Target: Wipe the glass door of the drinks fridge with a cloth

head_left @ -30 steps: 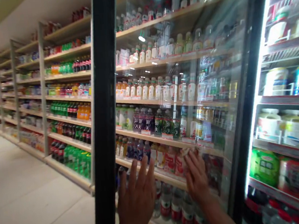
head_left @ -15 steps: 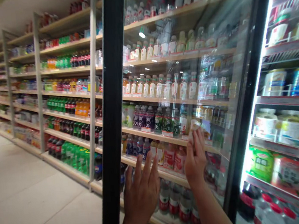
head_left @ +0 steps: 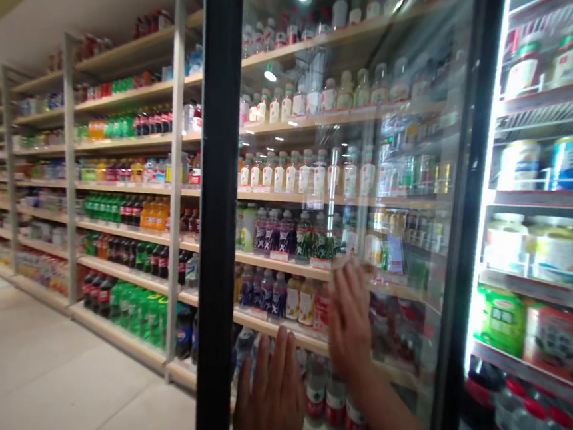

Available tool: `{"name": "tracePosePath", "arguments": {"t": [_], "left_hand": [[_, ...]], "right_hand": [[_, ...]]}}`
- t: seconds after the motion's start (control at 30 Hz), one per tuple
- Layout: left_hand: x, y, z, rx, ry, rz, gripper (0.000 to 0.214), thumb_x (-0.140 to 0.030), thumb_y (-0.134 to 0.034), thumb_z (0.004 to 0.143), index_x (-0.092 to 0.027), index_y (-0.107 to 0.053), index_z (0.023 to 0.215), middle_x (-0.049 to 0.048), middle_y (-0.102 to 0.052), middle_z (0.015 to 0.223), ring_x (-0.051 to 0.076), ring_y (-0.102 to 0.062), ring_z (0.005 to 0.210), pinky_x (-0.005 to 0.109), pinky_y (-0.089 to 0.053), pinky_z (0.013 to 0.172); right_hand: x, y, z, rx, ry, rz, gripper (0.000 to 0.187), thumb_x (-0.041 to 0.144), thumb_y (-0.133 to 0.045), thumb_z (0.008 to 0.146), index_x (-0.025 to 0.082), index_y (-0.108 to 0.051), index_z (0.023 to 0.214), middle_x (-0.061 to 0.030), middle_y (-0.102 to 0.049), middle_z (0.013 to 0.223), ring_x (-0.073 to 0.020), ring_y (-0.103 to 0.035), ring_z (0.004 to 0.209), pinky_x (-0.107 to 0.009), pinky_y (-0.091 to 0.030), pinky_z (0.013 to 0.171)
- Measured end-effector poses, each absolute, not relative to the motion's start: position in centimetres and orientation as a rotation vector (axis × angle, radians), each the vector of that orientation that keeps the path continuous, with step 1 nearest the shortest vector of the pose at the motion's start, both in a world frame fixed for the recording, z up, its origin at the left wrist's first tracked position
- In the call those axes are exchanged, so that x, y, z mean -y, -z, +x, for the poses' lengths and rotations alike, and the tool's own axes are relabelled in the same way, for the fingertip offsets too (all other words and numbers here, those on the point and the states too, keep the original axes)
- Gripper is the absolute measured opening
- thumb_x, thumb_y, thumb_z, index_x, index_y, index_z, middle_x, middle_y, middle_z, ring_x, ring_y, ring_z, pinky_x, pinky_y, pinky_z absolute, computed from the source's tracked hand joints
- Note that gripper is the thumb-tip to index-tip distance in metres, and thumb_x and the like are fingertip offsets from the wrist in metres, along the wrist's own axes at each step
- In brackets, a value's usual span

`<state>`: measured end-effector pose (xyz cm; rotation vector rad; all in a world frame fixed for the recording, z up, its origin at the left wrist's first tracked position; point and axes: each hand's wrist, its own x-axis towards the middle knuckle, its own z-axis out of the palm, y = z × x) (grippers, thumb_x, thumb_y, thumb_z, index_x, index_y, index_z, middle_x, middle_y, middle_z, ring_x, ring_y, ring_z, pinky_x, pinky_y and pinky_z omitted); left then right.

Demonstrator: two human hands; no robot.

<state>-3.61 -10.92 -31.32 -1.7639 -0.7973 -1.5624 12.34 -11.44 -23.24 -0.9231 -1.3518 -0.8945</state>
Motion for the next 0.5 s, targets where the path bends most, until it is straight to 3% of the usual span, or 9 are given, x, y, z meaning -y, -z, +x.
{"name": "tracePosePath", "arguments": {"t": [0.1, 0.27, 0.37, 0.5], "left_hand": [[11.0, 31.2, -3.8, 0.788, 1.563, -1.790, 0.062, -0.028, -0.052, 0.097, -0.018, -0.031, 0.154, 0.0058, -0.042, 0.152, 0.021, -0.020, 0.151, 0.042, -0.009, 0.127], [11.1, 31.4, -3.9, 0.822, 1.552, -1.825, 0.064, -0.028, -0.055, 0.096, -0.018, -0.031, 0.155, 0.0082, -0.048, 0.149, 0.021, -0.019, 0.152, 0.041, -0.009, 0.127], [11.5, 30.8, -3.8, 0.831, 1.587, -1.818, 0.064, -0.027, -0.056, 0.095, -0.021, -0.032, 0.155, 0.0080, -0.052, 0.147, 0.020, -0.020, 0.151, 0.041, -0.009, 0.127], [14.3, 29.1, -4.7, 0.854, 1.650, -1.954, 0.062, -0.023, -0.051, 0.095, -0.028, -0.032, 0.155, 0.0052, -0.049, 0.150, 0.024, -0.032, 0.147, 0.046, -0.024, 0.124]], "right_hand": [[11.6, 23.9, 12.1, 1.563, 0.982, -0.919, 0.063, 0.010, -0.049, 0.095, 0.027, -0.035, 0.154, -0.0068, -0.043, 0.156, -0.0252, -0.032, 0.149, -0.053, -0.026, 0.123], [11.4, 23.3, 13.0, 1.105, 0.788, -0.945, 0.054, 0.019, -0.043, 0.101, 0.027, -0.035, 0.153, -0.0090, -0.033, 0.161, -0.0279, -0.028, 0.150, -0.062, -0.028, 0.120], [11.9, 24.4, 11.9, 1.405, 0.849, -0.948, 0.056, 0.016, -0.042, 0.099, 0.028, -0.035, 0.154, -0.0065, -0.037, 0.159, -0.0256, -0.027, 0.151, -0.057, -0.026, 0.122], [12.3, 25.6, 11.6, 1.624, 0.938, -0.898, 0.062, 0.008, -0.047, 0.095, 0.028, -0.037, 0.153, -0.0053, -0.045, 0.154, -0.0210, -0.034, 0.148, -0.050, -0.022, 0.125]]}}
